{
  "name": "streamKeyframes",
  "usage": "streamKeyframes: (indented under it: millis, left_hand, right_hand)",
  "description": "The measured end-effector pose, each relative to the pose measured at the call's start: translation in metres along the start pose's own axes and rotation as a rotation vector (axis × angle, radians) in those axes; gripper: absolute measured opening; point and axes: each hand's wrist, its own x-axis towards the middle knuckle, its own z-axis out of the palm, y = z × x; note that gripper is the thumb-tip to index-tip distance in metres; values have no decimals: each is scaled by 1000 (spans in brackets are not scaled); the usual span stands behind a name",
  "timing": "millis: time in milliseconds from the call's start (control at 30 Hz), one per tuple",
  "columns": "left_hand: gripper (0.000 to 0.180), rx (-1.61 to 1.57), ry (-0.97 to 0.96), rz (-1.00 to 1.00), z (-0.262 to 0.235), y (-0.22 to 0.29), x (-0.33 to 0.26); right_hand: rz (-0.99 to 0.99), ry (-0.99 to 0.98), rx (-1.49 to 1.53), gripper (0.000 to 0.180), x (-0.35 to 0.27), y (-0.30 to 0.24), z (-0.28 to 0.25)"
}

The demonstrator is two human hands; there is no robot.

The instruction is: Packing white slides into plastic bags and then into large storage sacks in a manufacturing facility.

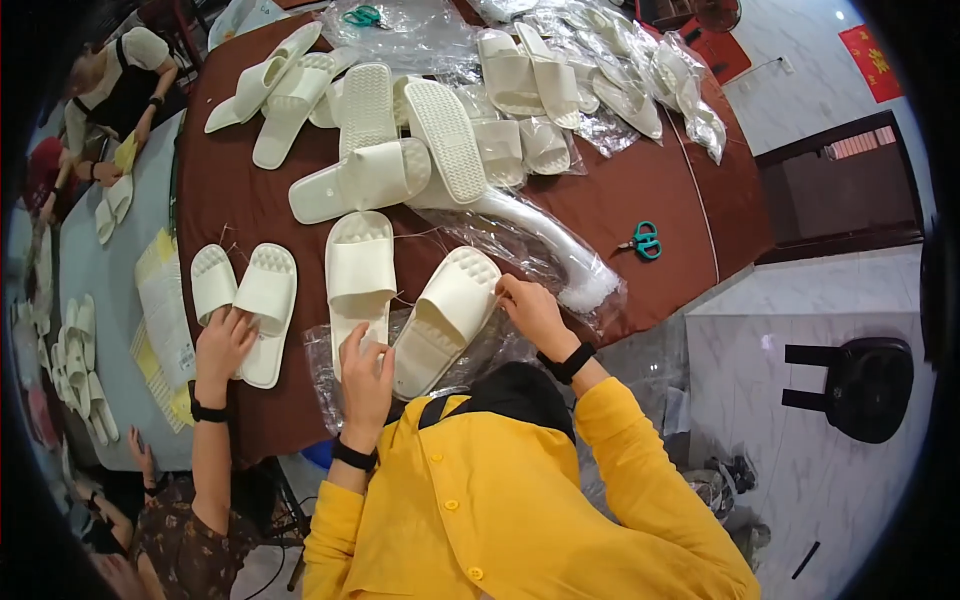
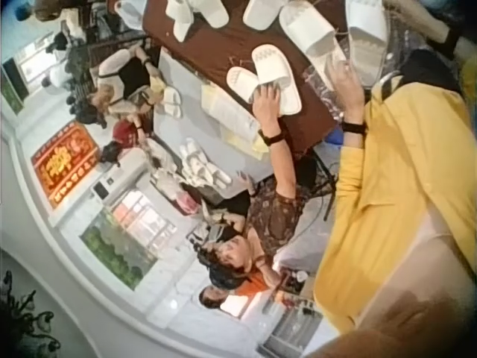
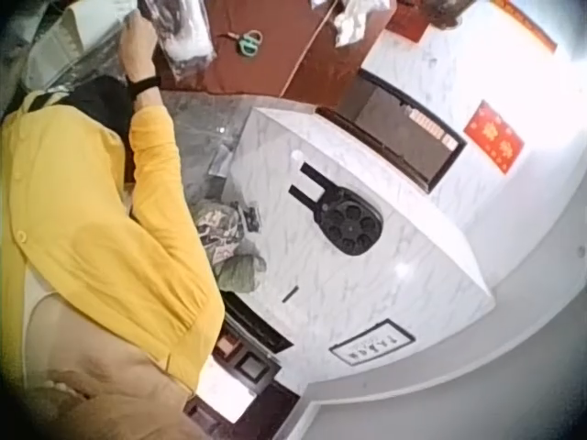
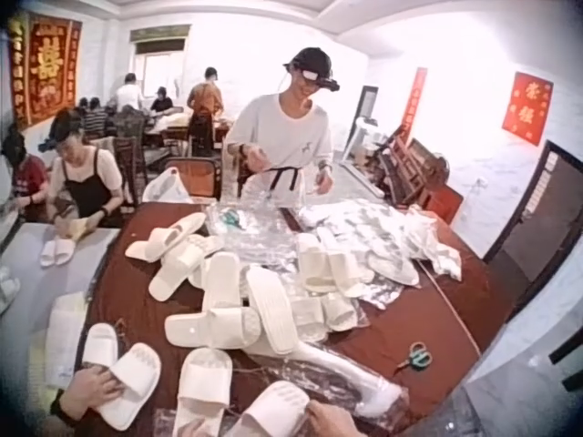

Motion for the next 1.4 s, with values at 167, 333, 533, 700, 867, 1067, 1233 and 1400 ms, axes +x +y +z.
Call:
streamKeyframes:
  millis: [167,333,533,700,867,1067,1233,1400]
  left_hand:
    - [10,36,34,-11,-9,10,-14]
    - [11,32,23,-11,-17,10,-29]
    - [16,25,30,5,-11,3,-16]
    - [32,17,-42,91,13,-3,23]
    - [34,-183,-46,-50,27,6,46]
    - [26,-313,65,-160,21,12,26]
    - [29,-423,-97,-256,13,21,-9]
    - [32,-454,-189,-279,15,25,3]
  right_hand:
    - [-98,36,-167,10,4,0,-5]
    - [-170,106,-157,7,9,-3,-13]
    - [-238,223,-265,3,13,-9,-13]
    - [-216,228,-151,6,25,-16,-7]
    - [-86,162,190,12,35,-24,0]
    - [14,164,482,17,42,-22,13]
    - [59,106,484,16,45,-21,16]
    - [47,94,454,16,43,-25,17]
